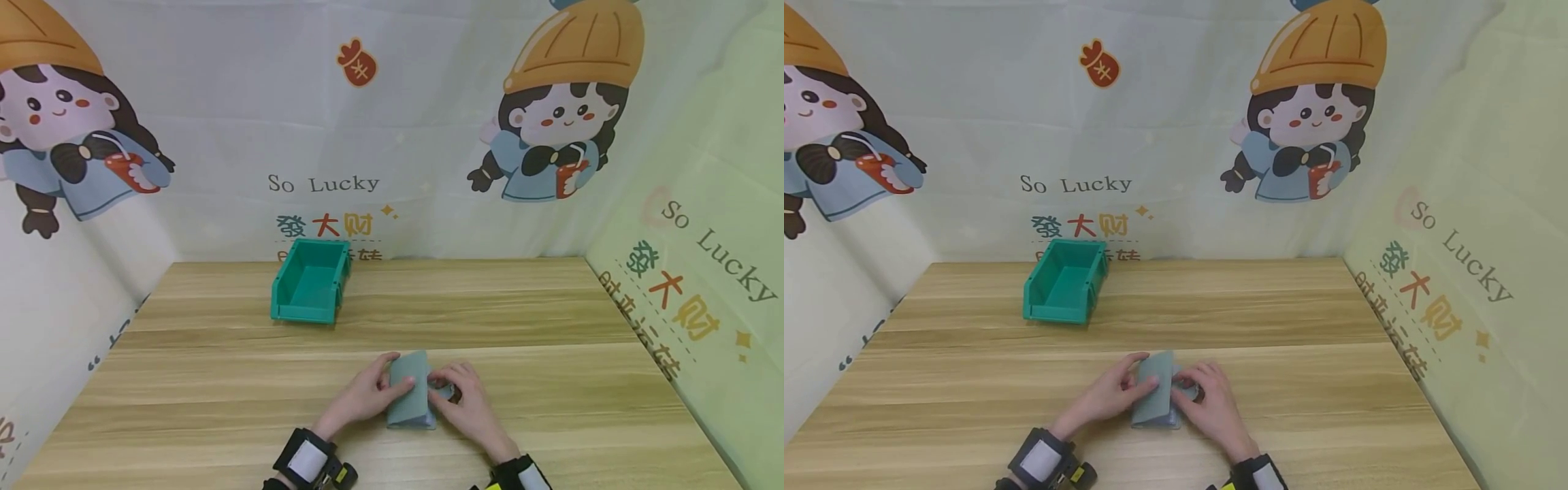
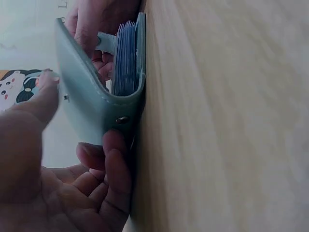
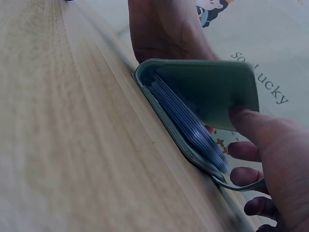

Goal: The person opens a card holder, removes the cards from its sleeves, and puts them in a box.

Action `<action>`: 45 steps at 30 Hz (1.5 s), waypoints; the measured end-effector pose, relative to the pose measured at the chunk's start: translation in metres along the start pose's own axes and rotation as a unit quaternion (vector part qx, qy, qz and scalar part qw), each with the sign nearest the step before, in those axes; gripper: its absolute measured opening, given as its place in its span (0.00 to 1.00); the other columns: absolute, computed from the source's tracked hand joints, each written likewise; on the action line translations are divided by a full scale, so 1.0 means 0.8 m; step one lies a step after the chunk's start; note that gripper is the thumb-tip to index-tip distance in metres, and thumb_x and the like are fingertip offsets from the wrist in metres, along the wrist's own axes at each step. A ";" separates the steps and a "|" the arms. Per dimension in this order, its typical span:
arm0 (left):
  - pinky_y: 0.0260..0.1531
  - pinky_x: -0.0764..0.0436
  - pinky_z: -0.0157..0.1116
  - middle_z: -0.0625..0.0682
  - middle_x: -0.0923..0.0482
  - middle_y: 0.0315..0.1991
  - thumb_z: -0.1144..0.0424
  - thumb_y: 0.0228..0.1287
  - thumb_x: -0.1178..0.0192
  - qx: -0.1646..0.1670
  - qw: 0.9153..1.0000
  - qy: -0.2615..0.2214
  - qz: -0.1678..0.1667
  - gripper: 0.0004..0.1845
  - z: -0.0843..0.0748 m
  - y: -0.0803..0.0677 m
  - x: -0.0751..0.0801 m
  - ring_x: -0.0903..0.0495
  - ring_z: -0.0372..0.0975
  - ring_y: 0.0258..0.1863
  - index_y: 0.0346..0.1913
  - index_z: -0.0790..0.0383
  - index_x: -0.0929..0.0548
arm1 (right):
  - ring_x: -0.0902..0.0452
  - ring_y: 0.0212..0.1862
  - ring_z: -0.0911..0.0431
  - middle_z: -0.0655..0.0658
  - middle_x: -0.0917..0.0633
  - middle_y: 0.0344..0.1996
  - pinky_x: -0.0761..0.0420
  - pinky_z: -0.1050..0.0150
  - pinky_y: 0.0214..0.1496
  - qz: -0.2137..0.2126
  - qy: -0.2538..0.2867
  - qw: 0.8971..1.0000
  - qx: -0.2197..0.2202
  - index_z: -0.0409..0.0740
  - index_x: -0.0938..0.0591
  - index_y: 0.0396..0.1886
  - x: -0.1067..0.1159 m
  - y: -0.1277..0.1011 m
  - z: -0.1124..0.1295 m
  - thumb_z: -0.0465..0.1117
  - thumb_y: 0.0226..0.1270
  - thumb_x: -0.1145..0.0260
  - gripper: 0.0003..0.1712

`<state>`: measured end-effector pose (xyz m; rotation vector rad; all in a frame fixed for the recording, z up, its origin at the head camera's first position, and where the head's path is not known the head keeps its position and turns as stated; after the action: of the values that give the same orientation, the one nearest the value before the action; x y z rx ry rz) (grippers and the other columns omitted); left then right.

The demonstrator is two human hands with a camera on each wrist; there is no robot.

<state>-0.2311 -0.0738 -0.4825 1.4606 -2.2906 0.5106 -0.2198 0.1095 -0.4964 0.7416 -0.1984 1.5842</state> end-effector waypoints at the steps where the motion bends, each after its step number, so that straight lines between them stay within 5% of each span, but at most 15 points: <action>1: 0.21 0.37 0.28 0.46 0.30 0.23 0.45 0.70 0.40 0.002 1.000 0.002 -0.002 0.41 -0.001 0.000 -0.001 0.34 0.34 0.20 0.74 0.70 0.38 | 0.30 0.41 0.63 0.59 0.18 0.33 0.31 0.70 0.41 0.000 -0.004 1.000 -0.001 0.52 0.13 0.37 -0.001 0.000 0.000 0.39 0.58 0.25 0.08; 5: 0.32 0.22 0.36 0.60 0.17 0.40 0.37 0.71 0.47 0.035 0.999 0.030 -0.016 0.43 -0.006 0.000 -0.005 0.19 0.43 0.35 0.75 0.67 0.38 | 0.27 0.41 0.62 0.59 0.17 0.32 0.32 0.67 0.45 -0.009 -0.019 1.000 0.002 0.55 0.13 0.36 -0.002 0.000 0.001 0.43 0.59 0.24 0.06; 9: 0.47 0.19 0.53 0.72 0.24 0.62 0.30 0.67 0.49 0.073 0.995 0.055 -0.042 0.46 -0.011 0.000 -0.008 0.19 0.58 0.56 0.73 0.64 0.36 | 0.26 0.40 0.62 0.58 0.15 0.32 0.34 0.61 0.49 -0.021 -0.033 0.999 0.009 0.54 0.13 0.37 -0.003 -0.001 0.003 0.43 0.57 0.24 0.08; 14: 0.43 0.18 0.49 0.71 0.22 0.58 0.34 0.68 0.46 0.079 0.993 0.062 -0.056 0.43 -0.012 0.002 -0.008 0.18 0.55 0.53 0.71 0.66 0.34 | 0.27 0.39 0.64 0.58 0.15 0.32 0.34 0.60 0.49 -0.021 -0.040 0.999 0.015 0.54 0.13 0.37 -0.004 0.000 0.003 0.47 0.57 0.24 0.09; 21: 0.29 0.23 0.36 0.57 0.22 0.34 0.50 0.75 0.54 0.069 0.996 -0.059 -0.019 0.33 -0.001 -0.004 0.004 0.23 0.41 0.28 0.74 0.68 0.38 | 0.27 0.42 0.62 0.58 0.15 0.36 0.36 0.58 0.51 -0.006 -0.029 1.000 -0.005 0.59 0.14 0.37 -0.004 0.002 0.002 0.49 0.55 0.22 0.11; 23: 0.32 0.20 0.39 0.60 0.20 0.39 0.53 0.75 0.57 0.062 0.994 -0.089 -0.005 0.33 0.003 -0.007 0.008 0.21 0.43 0.31 0.75 0.70 0.41 | 0.25 0.43 0.60 0.58 0.14 0.37 0.36 0.57 0.53 -0.003 -0.028 1.000 -0.010 0.59 0.14 0.37 -0.004 0.002 0.001 0.48 0.55 0.22 0.11; 27: 0.61 0.24 0.54 0.72 0.28 0.65 0.57 0.74 0.59 0.054 0.992 -0.111 -0.007 0.34 0.008 -0.016 0.016 0.23 0.56 0.61 0.76 0.73 0.45 | 0.24 0.45 0.58 0.58 0.14 0.38 0.36 0.55 0.55 0.001 -0.025 1.000 -0.013 0.59 0.14 0.37 -0.005 0.001 0.000 0.47 0.55 0.22 0.11; 30: 0.65 0.29 0.55 0.70 0.34 0.70 0.59 0.75 0.58 0.047 0.994 -0.100 -0.023 0.31 0.012 -0.023 0.023 0.31 0.56 0.68 0.75 0.72 0.41 | 0.24 0.45 0.59 0.58 0.14 0.38 0.35 0.55 0.54 0.001 -0.023 1.000 -0.007 0.59 0.14 0.37 -0.005 0.000 0.000 0.46 0.55 0.22 0.11; 36: 0.44 0.21 0.37 0.66 0.21 0.57 0.64 0.73 0.49 0.022 0.997 -0.063 -0.042 0.23 0.019 -0.032 0.037 0.20 0.46 0.50 0.67 0.71 0.31 | 0.24 0.43 0.63 0.60 0.15 0.36 0.35 0.57 0.53 -0.005 -0.027 1.000 0.012 0.60 0.14 0.37 -0.005 -0.001 0.001 0.45 0.55 0.21 0.11; 45: 0.40 0.15 0.41 0.69 0.14 0.47 0.67 0.64 0.34 0.031 0.995 -0.031 -0.088 0.32 0.022 -0.039 0.051 0.13 0.50 0.45 0.66 0.79 0.34 | 0.31 0.37 0.66 0.61 0.23 0.27 0.41 0.60 0.49 -0.005 -0.017 1.000 0.012 0.58 0.14 0.38 -0.005 -0.002 0.003 0.44 0.54 0.21 0.12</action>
<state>-0.2209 -0.1263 -0.4747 1.7119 -2.1828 0.4945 -0.2177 0.1054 -0.4972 0.7878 -0.2006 1.5675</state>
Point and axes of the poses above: each hand's wrist, its own y-axis towards the middle knuckle, its own x-axis out of the back of the hand, z = x × y, the point moved 6 cm from there along y, towards the middle knuckle
